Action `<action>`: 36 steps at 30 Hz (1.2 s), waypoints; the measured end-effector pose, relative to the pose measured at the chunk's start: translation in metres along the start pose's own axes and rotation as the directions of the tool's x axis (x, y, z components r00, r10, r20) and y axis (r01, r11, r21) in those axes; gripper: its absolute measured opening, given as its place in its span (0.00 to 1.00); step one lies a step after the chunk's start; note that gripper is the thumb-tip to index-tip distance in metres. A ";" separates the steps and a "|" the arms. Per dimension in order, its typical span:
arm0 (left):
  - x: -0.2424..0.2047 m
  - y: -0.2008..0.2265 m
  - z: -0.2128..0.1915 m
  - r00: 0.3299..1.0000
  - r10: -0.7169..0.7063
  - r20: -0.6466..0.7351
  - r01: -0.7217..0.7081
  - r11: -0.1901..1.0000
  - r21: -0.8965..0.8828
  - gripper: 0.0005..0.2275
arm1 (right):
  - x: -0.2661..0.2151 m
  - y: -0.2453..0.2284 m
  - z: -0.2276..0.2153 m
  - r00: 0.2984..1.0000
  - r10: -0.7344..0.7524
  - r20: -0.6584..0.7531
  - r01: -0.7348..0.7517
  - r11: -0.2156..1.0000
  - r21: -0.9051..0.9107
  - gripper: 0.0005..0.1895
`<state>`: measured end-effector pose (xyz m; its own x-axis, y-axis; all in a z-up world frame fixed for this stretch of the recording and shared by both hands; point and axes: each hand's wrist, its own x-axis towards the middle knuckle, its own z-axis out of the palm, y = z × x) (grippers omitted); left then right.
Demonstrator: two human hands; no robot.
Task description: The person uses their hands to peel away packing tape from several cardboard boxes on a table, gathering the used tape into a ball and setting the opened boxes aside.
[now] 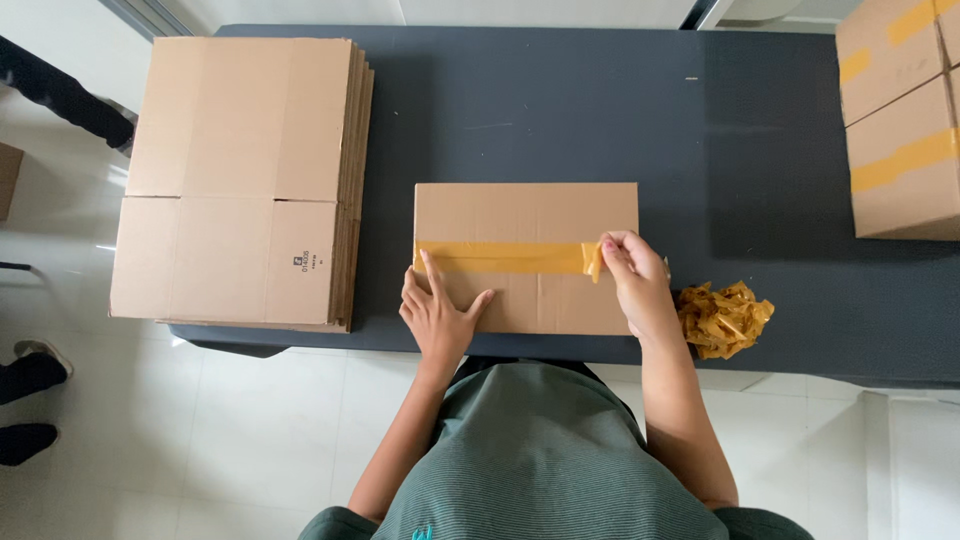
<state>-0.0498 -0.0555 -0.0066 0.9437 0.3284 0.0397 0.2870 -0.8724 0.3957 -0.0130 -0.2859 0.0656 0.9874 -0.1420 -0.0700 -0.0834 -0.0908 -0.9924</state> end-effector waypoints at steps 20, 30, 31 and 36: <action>0.025 -0.012 -0.009 0.985 -0.086 0.149 0.108 0.984 -0.144 0.54 | -0.037 -0.185 0.079 0.774 -0.436 0.460 0.357 0.899 0.252 0.08; 0.047 -0.052 0.016 0.992 -0.108 -0.062 0.077 0.923 -0.376 0.18 | -0.029 -0.220 0.131 0.698 -0.504 0.509 0.435 0.863 0.258 0.10; 0.048 -0.059 0.026 0.989 -0.072 -0.126 0.021 0.930 -0.366 0.19 | -0.029 -0.221 0.137 0.686 -0.506 0.522 0.428 0.862 0.273 0.10; 0.053 -0.073 0.043 0.991 -0.067 -0.114 0.016 0.917 -0.398 0.22 | -0.024 -0.225 0.166 0.652 -0.508 0.563 0.401 0.861 0.313 0.10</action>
<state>-0.0139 0.0102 -0.0729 0.8975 0.4250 0.1178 0.2127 -0.6511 0.7286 0.0048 -0.0980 0.2739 0.7616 0.5086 0.4017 0.3664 0.1733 -0.9142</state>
